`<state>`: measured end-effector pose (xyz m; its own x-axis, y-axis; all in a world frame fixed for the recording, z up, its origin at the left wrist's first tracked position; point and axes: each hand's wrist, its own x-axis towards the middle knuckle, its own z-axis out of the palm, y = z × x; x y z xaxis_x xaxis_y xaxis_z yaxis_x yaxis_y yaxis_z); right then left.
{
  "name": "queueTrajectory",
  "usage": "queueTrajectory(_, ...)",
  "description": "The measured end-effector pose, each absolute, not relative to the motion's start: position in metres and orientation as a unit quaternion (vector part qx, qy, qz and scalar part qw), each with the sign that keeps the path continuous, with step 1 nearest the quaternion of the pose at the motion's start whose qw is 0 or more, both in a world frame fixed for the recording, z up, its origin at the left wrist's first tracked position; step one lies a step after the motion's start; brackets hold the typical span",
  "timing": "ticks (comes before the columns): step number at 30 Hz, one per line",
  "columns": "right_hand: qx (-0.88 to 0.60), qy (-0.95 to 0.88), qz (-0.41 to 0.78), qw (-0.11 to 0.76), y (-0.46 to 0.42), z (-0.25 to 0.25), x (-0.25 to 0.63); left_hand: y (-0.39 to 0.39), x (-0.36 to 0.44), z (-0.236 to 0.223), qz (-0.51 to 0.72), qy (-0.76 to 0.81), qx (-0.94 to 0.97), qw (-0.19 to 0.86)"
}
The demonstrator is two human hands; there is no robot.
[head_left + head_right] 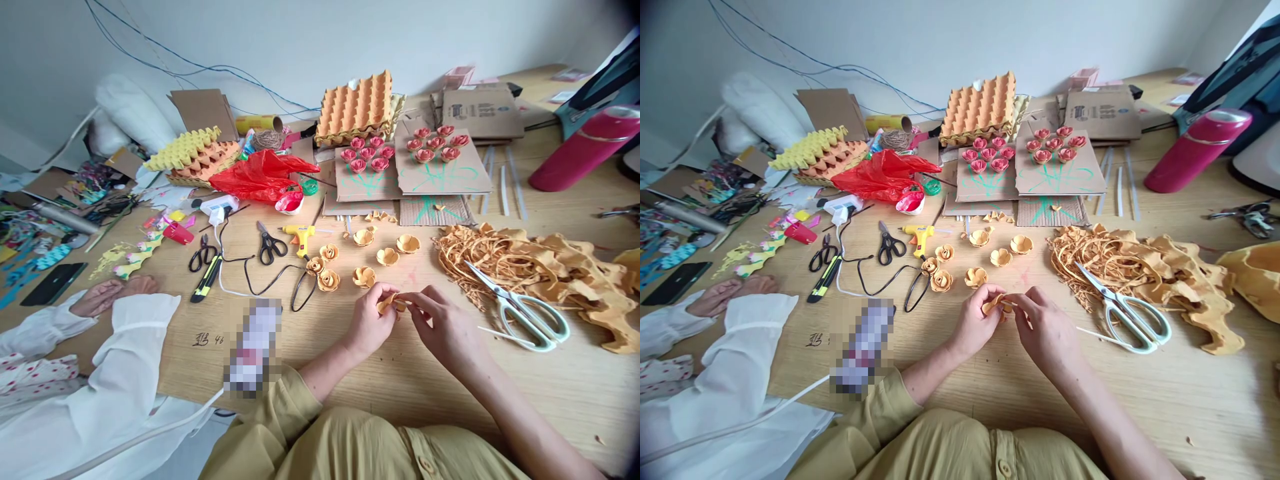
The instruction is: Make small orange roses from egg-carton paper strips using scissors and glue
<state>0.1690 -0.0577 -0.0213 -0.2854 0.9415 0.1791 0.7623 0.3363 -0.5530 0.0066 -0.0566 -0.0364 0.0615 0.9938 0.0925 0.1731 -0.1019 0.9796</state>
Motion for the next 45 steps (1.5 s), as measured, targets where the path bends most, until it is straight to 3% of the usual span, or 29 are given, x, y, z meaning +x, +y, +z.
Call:
queueTrajectory(11,-0.520,-0.808,0.140,0.240,-0.058,-0.017,0.171,-0.056,0.000,-0.039,0.440,0.504,0.626,0.401)
queueTrajectory(18,-0.477,-0.845,0.044,0.238,-0.058,-0.015,0.173,-0.052,0.000,-0.041,0.430,0.494,0.517,0.551)
queueTrajectory(24,-0.477,-0.840,0.073,0.247,-0.057,-0.015,0.173,-0.052,-0.003,-0.034,0.429,0.513,0.558,0.492)
queueTrajectory(30,-0.452,-0.860,0.003,0.239,-0.058,-0.014,0.173,-0.051,-0.003,-0.041,0.423,0.499,0.521,0.548)
queueTrajectory(38,-0.491,-0.817,0.126,0.276,-0.056,-0.020,0.172,-0.052,-0.003,-0.030,0.442,0.510,0.582,0.454)
queueTrajectory(45,-0.484,-0.824,0.111,0.274,-0.057,-0.019,0.172,-0.053,-0.003,-0.031,0.424,0.508,0.593,0.459)
